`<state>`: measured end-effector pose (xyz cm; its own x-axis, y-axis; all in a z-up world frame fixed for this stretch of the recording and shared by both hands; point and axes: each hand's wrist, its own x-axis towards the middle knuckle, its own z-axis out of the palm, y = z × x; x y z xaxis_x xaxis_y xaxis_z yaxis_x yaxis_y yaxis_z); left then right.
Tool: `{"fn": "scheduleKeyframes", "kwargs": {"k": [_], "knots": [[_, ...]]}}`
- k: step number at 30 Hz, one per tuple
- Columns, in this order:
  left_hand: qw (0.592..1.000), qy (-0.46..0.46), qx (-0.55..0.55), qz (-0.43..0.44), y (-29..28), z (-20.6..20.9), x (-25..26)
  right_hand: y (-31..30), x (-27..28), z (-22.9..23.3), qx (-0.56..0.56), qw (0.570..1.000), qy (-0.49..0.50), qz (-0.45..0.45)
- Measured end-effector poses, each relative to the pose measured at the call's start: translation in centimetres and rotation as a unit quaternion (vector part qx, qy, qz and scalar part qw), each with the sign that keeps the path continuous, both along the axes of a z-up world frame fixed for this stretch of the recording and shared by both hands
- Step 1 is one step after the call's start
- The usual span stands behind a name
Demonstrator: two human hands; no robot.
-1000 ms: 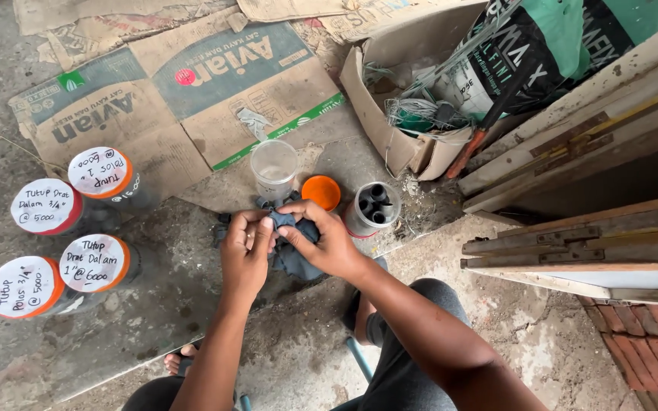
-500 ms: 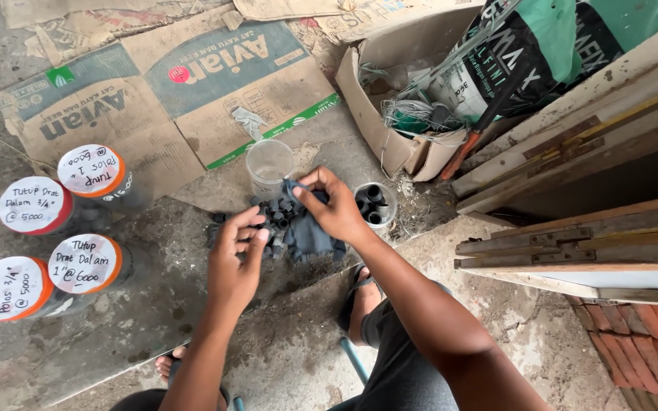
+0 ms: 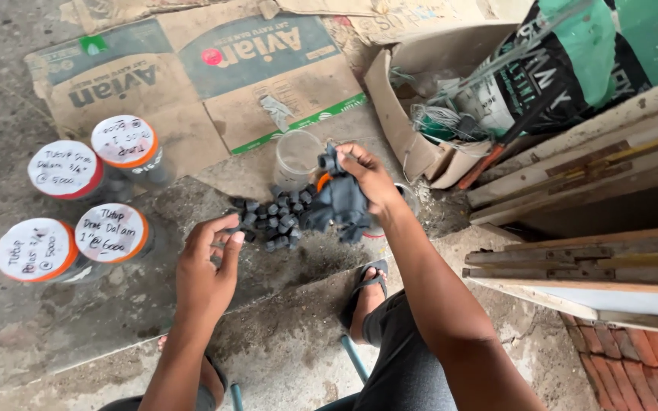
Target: The person pours small black pipe fittings from a clear plastic container onto a piece of cardboard on the floor. They then pick up a dark cloth and wipe each fitting individually, cleaning them before placing them into a metal can.
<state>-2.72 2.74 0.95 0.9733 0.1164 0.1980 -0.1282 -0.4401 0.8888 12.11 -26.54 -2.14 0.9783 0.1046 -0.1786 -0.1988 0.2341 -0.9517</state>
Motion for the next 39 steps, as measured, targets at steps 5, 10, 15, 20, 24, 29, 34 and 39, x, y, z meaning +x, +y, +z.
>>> {"fn": "scheduleKeyframes", "kwargs": {"k": [5,10,15,20,24,29,34,39], "knots": [[1.000,-0.023,-0.014,0.004,-0.7,-1.2,0.6,1.9,-1.7,0.5,0.057,0.985,-0.006,0.162],[0.999,-0.025,-0.018,-0.026,-2.2,-0.5,0.5,3.3,-2.4,0.0,0.106,0.967,-0.003,0.232],[0.993,-0.070,-0.056,-0.078,-3.3,0.6,0.8,4.7,-2.3,0.4,0.106,0.956,-0.019,0.272],[0.994,-0.067,0.011,-0.090,-4.1,0.6,1.1,4.5,-0.6,-3.8,0.071,0.967,-0.012,0.243],[0.988,-0.079,0.112,-0.074,-4.3,-0.5,1.3,4.1,0.7,-2.4,-0.094,0.991,-0.006,0.098],[0.981,-0.086,0.166,-0.053,-3.1,-0.2,1.1,1.5,2.1,-2.8,-0.216,0.975,-0.045,-0.021],[0.973,-0.086,0.214,-0.032,-2.8,-1.2,1.2,0.5,2.6,-5.0,-0.360,0.923,-0.134,-0.027],[0.975,-0.062,0.210,-0.024,-1.4,-0.7,1.7,3.3,1.3,-4.9,-0.518,0.829,-0.212,-0.015]]}}
